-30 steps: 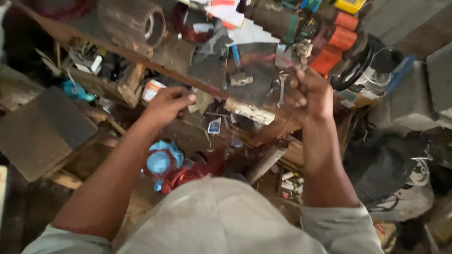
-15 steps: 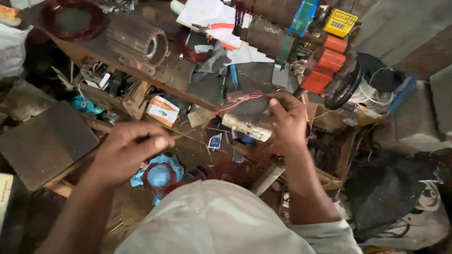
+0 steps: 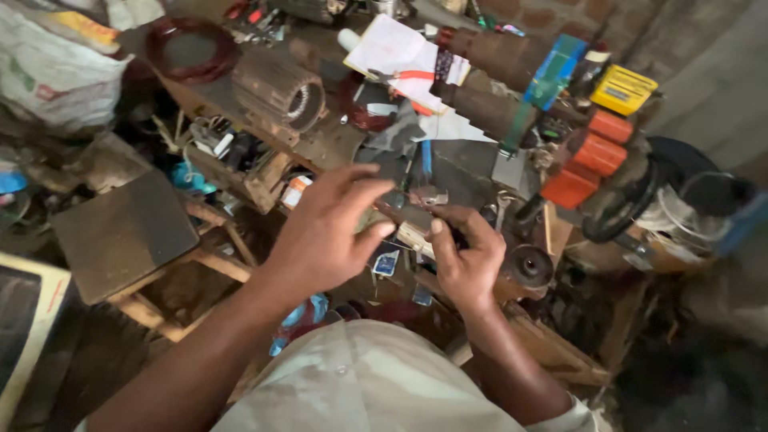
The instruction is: The person handles lengths of red enameled copper wire at a cluttered workbench, coiling and arranging the wire by hand, cutting or trimming it with pliers, tapping a component with a hammer, and wiping the work area with a cloth.
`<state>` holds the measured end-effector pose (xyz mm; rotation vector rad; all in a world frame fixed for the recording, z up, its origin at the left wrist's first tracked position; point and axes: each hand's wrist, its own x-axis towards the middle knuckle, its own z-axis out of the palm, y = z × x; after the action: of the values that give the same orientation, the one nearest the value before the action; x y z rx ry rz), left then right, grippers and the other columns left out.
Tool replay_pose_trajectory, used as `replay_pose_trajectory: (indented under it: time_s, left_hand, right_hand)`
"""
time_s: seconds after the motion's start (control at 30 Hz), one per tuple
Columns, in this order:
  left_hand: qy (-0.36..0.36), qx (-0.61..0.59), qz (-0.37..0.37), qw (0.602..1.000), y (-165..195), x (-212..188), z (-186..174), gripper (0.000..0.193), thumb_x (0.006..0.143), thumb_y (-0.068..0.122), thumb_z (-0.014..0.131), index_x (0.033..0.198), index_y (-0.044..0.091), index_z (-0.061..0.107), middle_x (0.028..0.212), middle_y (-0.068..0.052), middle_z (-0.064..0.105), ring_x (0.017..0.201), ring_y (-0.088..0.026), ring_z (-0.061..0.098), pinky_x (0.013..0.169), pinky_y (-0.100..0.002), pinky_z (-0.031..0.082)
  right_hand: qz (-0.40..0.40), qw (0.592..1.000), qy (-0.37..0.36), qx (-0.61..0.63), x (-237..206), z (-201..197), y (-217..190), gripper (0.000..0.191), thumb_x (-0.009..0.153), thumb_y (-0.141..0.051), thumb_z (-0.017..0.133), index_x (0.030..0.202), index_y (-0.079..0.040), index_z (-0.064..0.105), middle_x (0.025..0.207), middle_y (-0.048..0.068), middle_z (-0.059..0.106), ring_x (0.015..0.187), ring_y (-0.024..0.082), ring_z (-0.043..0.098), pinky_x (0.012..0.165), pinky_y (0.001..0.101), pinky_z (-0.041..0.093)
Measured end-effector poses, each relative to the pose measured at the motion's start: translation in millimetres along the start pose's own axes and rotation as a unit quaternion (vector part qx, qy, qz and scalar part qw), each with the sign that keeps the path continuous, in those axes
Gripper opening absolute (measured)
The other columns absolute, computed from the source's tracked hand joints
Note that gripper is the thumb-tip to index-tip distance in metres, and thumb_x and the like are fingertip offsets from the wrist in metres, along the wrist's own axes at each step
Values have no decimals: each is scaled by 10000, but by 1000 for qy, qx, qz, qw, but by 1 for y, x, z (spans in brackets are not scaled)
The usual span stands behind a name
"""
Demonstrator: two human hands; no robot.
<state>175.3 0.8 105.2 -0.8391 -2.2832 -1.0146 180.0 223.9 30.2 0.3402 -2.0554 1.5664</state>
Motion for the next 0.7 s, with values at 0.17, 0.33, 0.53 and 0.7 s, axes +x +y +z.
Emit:
replay_pose_trajectory:
  time_s: [0.17,0.33,0.53,0.7]
  left_hand:
    - [-48,22,27,998,-3,27,18,408,870,238,784,1224,72,668,1289,-115,645,1210,-354,600,1020,-491,430]
    - [-13,86,26,996,-8,31,41,301,867,235,793,1126,118,694,1166,-93,668,1066,-338,623,938,-489,440]
    - [-17,-11,-89,996,-7,37,51,281,870,235,790,1028,57,640,972,-125,613,923,-365,616,789,-483,463]
    - [147,135,27,980,-12,29,34,212,848,207,740,940,70,606,908,-186,563,865,-416,554,779,-537,425]
  right_hand:
    - [-25,999,3,-21,5,-3,-3,122,967,-29,677,1071,28,709,871,67,726,747,88,665,687,242,542]
    - [16,999,-16,24,10,-10,14,124,988,-21,669,1096,38,683,874,72,728,764,99,660,704,246,547]
    - [104,987,-20,117,6,3,23,134,1013,-26,641,1125,46,652,953,73,721,806,97,648,720,244,537]
    - [108,984,37,137,1,37,15,136,1027,-18,632,1148,41,650,1029,63,717,915,85,643,835,243,544]
